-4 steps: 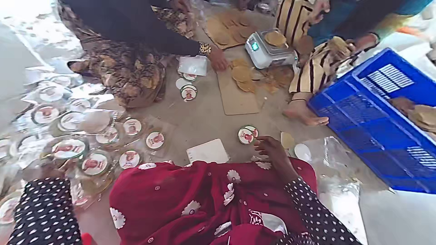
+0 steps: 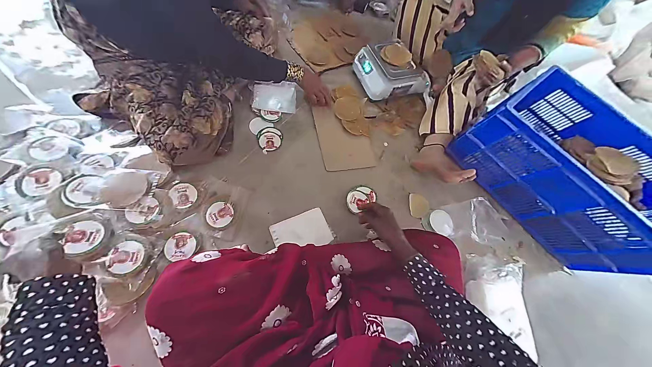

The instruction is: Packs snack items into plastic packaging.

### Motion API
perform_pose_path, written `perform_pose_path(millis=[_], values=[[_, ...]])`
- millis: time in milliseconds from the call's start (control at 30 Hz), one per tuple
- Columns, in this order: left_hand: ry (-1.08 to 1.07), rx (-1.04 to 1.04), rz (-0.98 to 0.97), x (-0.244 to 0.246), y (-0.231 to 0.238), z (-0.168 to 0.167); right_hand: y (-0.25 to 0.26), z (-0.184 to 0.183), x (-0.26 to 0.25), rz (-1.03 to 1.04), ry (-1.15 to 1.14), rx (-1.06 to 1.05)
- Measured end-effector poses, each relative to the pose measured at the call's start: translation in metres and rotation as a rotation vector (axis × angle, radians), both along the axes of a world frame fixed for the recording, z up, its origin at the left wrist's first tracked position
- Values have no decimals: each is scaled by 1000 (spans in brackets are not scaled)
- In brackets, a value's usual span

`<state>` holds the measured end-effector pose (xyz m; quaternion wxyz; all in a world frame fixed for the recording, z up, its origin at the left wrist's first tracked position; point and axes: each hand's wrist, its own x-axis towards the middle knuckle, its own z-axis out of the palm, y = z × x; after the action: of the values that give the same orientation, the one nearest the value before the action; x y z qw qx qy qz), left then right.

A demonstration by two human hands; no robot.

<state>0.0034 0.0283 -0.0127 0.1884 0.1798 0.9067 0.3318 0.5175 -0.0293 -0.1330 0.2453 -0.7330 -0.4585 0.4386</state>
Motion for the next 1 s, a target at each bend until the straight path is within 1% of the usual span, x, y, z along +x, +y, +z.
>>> perform_pose_path(millis=[67, 100, 133, 167, 200, 267, 300, 367, 433, 500, 567, 600, 633, 700, 733, 833, 900, 933, 1000], values=[[-86, 236, -180, -37, 5, -52, 8, -13, -18, 140, -50, -57], [-154, 339, -231, -41, 14, -65, 12, -20, -28, 197, -84, -83], [-216, 403, -264, -27, 21, -64, 16, -26, -38, 242, -120, -119], [-272, 435, -317, -1, 25, -55, 21, -33, -46, 266, -151, -154], [-334, 460, -366, 36, 25, -40, 26, -41, -52, 280, -179, -182], [-477, 506, -534, 101, 22, -29, 33, -64, -57, 276, -224, -191], [-552, 505, -624, 130, 17, -30, 35, -66, -60, 274, -236, -206], [-673, 428, -735, 186, 7, -39, 38, -54, -65, 288, -268, -274], [-767, 246, -760, 227, -6, -59, 37, -41, -67, 279, -265, -307], [-791, 1, -820, 247, -13, -86, 34, -33, -67, 232, -259, -293], [-784, -172, -919, 251, -14, -105, 31, -11, -69, 230, -242, -341], [-730, -197, -987, 252, -12, -111, 31, -6, -70, 227, -233, -351], [-640, -191, -1059, 252, -10, -116, 30, -10, -69, 216, -222, -329], [-440, -155, -1177, 251, -4, -124, 29, -34, -65, 210, -244, -249], [-372, -169, -1216, 251, -2, -123, 28, -41, -63, 214, -256, -226], [-296, -221, -1313, 252, -3, -119, 22, -43, -56, 246, -237, -172], [-277, -239, -1395, 254, -6, -112, 19, -37, -55, 241, -158, -132], [-260, -248, -1439, 254, -8, -109, 17, -35, -57, 205, -82, -117], [-204, -246, -1496, 259, -15, -103, 16, -23, -65, 93, 144, -140]])
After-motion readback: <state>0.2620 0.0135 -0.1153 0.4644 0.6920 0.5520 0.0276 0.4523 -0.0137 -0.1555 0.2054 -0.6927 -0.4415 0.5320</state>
